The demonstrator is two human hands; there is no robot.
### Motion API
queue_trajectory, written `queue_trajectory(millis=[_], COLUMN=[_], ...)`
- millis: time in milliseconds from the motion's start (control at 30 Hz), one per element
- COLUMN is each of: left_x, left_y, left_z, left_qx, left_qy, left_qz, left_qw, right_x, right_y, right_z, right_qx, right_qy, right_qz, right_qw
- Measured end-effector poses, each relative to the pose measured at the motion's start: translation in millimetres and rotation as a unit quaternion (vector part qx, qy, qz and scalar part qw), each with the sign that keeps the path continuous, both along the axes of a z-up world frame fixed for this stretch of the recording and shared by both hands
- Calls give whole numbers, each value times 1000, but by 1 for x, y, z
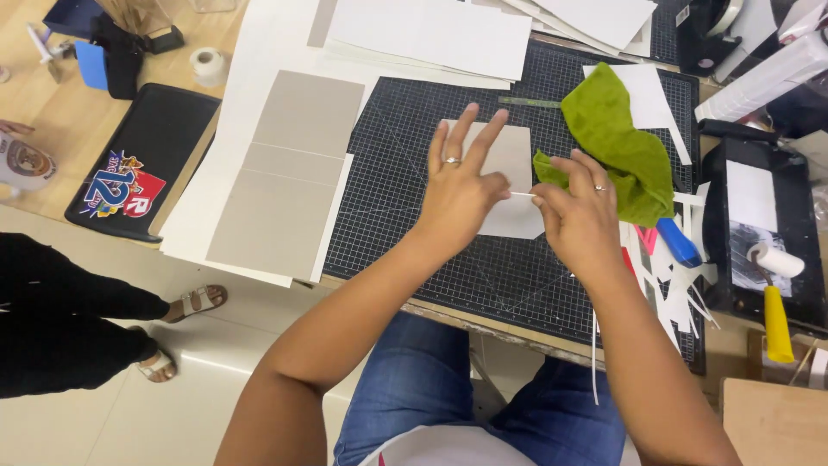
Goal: The person applies white adhesive tape to the edges of a rectangular sheet, smooths it with a red squeegee, and uses a white roller to press the tape. The person repeats this process on multiple sheets, peeling off excess tape and stacking the finished pieces.
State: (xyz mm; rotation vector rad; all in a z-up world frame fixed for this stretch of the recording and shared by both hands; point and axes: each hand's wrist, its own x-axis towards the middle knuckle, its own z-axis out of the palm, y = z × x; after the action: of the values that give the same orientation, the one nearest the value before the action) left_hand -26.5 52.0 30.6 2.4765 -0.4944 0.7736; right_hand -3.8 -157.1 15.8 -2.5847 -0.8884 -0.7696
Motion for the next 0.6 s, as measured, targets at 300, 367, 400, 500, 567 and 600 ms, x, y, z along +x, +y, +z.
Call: queue_trajectory(millis=[300, 367, 400, 500, 567, 600], left_x=[14, 12, 9, -1, 7, 6], left_y=[15, 21, 22, 38, 40, 39], left_z=[-17, -15, -16, -9, -16, -22], left_qx=[-20, -12, -7, -67, -75, -89], left_qy=[123, 118, 117, 43, 44, 55], left_qz=[9, 12, 13, 3, 10, 14], left_qw=[992, 993, 993, 997, 996, 994], right_x=[-1, -2, -5, 0, 2, -3], right_y=[25, 27, 26, 29, 36, 38], right_z=[-13, -6, -4, -1, 7, 9], right_qx=[75, 55, 31, 29, 52, 71], right_qy=[-40, -30, -16, 0, -17, -26], right_qz=[28, 15, 1, 6, 29, 47], right_qw=[996, 998, 999, 1000, 998, 996])
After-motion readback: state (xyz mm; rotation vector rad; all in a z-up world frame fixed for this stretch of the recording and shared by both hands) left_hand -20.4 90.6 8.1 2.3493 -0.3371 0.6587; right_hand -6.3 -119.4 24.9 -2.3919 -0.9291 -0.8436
